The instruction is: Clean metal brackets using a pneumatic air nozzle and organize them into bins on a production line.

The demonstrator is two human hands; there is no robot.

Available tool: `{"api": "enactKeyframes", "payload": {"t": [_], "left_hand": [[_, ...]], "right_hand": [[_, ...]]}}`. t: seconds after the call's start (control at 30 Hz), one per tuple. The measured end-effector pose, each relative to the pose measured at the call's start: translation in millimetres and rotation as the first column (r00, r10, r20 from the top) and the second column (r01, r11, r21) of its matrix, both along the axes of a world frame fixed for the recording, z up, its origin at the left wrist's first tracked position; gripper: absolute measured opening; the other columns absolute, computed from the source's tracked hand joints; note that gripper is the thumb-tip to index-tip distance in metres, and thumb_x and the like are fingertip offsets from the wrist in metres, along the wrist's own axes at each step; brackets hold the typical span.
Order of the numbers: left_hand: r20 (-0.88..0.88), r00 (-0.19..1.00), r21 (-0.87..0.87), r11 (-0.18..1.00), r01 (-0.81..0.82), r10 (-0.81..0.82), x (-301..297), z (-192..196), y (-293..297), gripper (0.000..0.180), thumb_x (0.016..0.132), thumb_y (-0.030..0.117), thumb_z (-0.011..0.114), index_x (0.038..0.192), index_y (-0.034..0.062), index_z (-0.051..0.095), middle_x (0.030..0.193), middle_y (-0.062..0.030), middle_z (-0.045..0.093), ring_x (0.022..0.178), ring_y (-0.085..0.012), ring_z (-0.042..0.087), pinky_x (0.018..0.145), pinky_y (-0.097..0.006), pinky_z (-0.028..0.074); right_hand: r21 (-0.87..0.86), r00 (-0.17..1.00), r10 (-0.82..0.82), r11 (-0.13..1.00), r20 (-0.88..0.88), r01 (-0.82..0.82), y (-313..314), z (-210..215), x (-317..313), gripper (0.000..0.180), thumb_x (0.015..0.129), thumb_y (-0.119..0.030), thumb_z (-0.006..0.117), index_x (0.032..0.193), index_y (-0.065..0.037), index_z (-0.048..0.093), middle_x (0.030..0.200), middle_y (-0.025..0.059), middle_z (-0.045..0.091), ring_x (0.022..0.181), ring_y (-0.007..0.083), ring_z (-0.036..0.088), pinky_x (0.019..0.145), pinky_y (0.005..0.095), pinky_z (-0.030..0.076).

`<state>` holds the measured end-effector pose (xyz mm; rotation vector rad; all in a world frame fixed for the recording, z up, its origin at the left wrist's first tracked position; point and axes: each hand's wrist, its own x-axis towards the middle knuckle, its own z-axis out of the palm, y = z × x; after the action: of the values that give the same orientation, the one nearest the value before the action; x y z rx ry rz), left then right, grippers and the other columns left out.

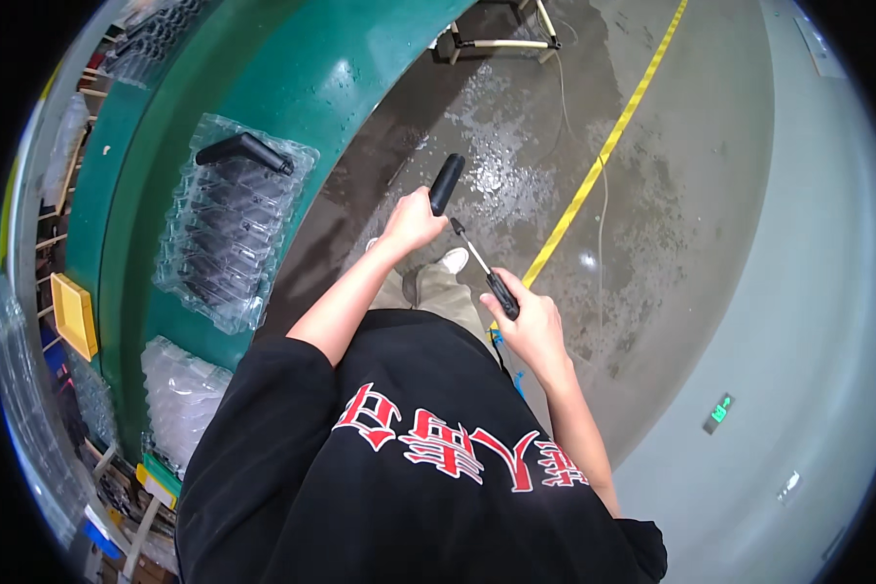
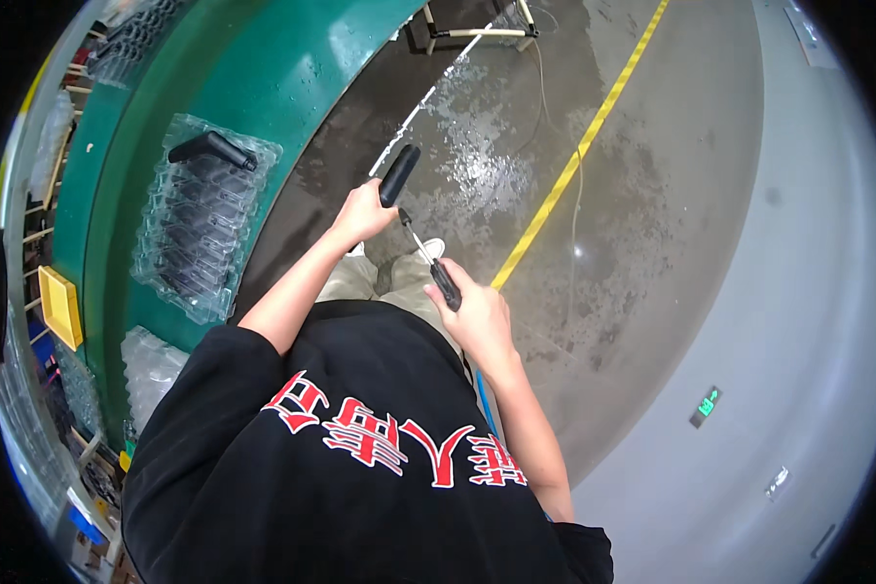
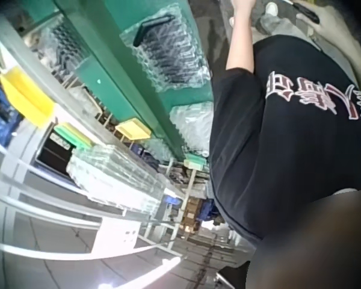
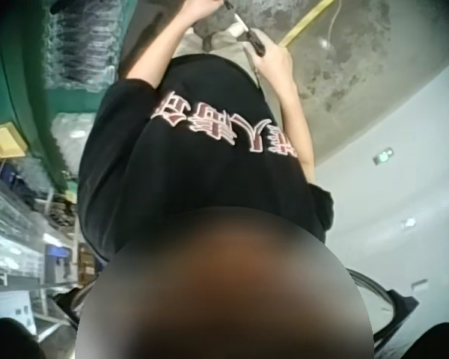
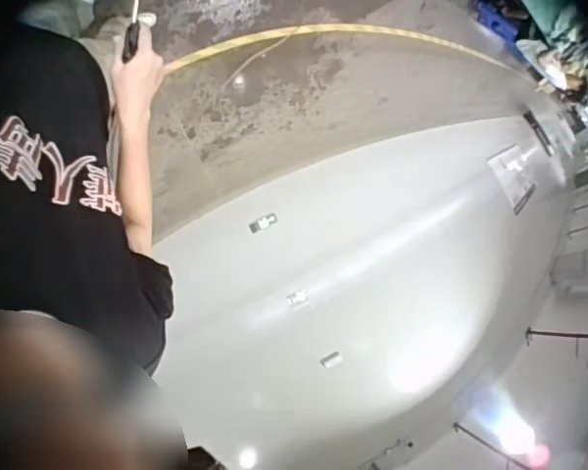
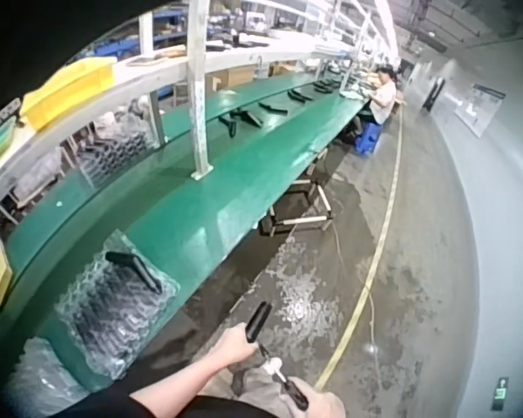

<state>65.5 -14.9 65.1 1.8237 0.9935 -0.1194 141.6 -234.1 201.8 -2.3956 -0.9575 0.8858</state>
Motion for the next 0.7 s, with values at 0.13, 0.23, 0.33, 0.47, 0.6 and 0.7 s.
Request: {"api": "enactKeyframes", "payload": {"t": [0.13, 0.23, 0.33, 0.47, 0.6, 0.7], "left_hand": [[-0.036, 0.999, 0.034, 0.999, 0.003, -0.001, -13, -19, 9, 0.027, 0.073, 0.012, 0.062, 0.094, -0.0032, 0.057, 0.08, -0.0223, 0.066, 0.076, -0.041, 0.065, 0.071, -0.046, 0.051], [-0.018, 0.997, 0.1, 0.992, 0.079, -0.078, -21, -17, 17, 0.026, 0.073, 0.011, 0.062, 0.094, -0.0034, 0.057, 0.081, -0.0235, 0.066, 0.077, -0.0425, 0.065, 0.072, -0.047, 0.051], [-0.015, 0.994, 0.135, 0.985, 0.112, -0.111, -32, -12, 22, 0.026, 0.073, 0.011, 0.062, 0.094, -0.0036, 0.057, 0.082, -0.0239, 0.066, 0.078, -0.0429, 0.065, 0.073, -0.047, 0.051], [-0.027, 0.99, 0.18, 0.974, 0.14, -0.138, -50, -3, 27, 0.024, 0.073, 0.009, 0.062, 0.093, -0.0038, 0.057, 0.082, -0.0239, 0.067, 0.078, -0.0429, 0.065, 0.073, -0.048, 0.051], [0.127, 0.982, 0.061, 0.989, 0.132, -0.139, -71, 11, 33, 0.028, 0.072, 0.009, 0.063, 0.095, -0.005, 0.057, 0.078, -0.0215, 0.065, 0.07, -0.0389, 0.064, 0.067, -0.043, 0.051], [0.291, 0.941, -0.012, 0.983, 0.182, -0.171, -82, 24, 34, 0.029, 0.073, 0.011, 0.064, 0.097, -0.0039, 0.058, 0.075, -0.0185, 0.064, 0.063, -0.0329, 0.061, 0.061, -0.038, 0.049]], "right_hand": [[-0.131, 0.998, -0.068, 0.989, 0.0, 0.067, 30, 3, -18, 0.037, 0.086, -0.026, 0.068, 0.118, -0.007, 0.065, 0.078, 0.0089, 0.069, 0.06, 0.0241, 0.059, 0.06, 0.0329, 0.047], [-0.134, 0.997, -0.072, 0.988, -0.005, 0.071, 48, -1, -28, 0.039, 0.087, -0.028, 0.068, 0.119, -0.006, 0.065, 0.077, 0.0097, 0.07, 0.061, 0.0233, 0.061, 0.06, 0.0331, 0.047], [-0.127, 0.997, -0.077, 0.989, -0.003, 0.076, 64, -6, -33, 0.04, 0.088, -0.029, 0.067, 0.12, -0.005, 0.064, 0.077, 0.0102, 0.07, 0.062, 0.0227, 0.061, 0.06, 0.0332, 0.047], [-0.069, 0.994, -0.109, 0.991, 0.031, 0.111, 83, -18, -34, 0.041, 0.088, -0.031, 0.066, 0.119, -0.005, 0.065, 0.08, 0.0118, 0.071, 0.068, 0.0241, 0.065, 0.063, 0.0344, 0.05], [-0.045, 0.964, -0.251, 0.966, 0.084, 0.256, 102, -44, -8, 0.04, 0.09, -0.031, 0.066, 0.12, -0.004, 0.064, 0.091, 0.0121, 0.072, 0.073, 0.0243, 0.068, 0.065, 0.034, 0.052], [0.121, 0.886, -0.402, 0.892, -0.232, 0.436, 114, -56, 7, 0.041, 0.09, -0.029, 0.067, 0.121, -0.003, 0.062, 0.097, 0.012, 0.071, 0.078, 0.0227, 0.067, 0.067, 0.032, 0.051]]}}
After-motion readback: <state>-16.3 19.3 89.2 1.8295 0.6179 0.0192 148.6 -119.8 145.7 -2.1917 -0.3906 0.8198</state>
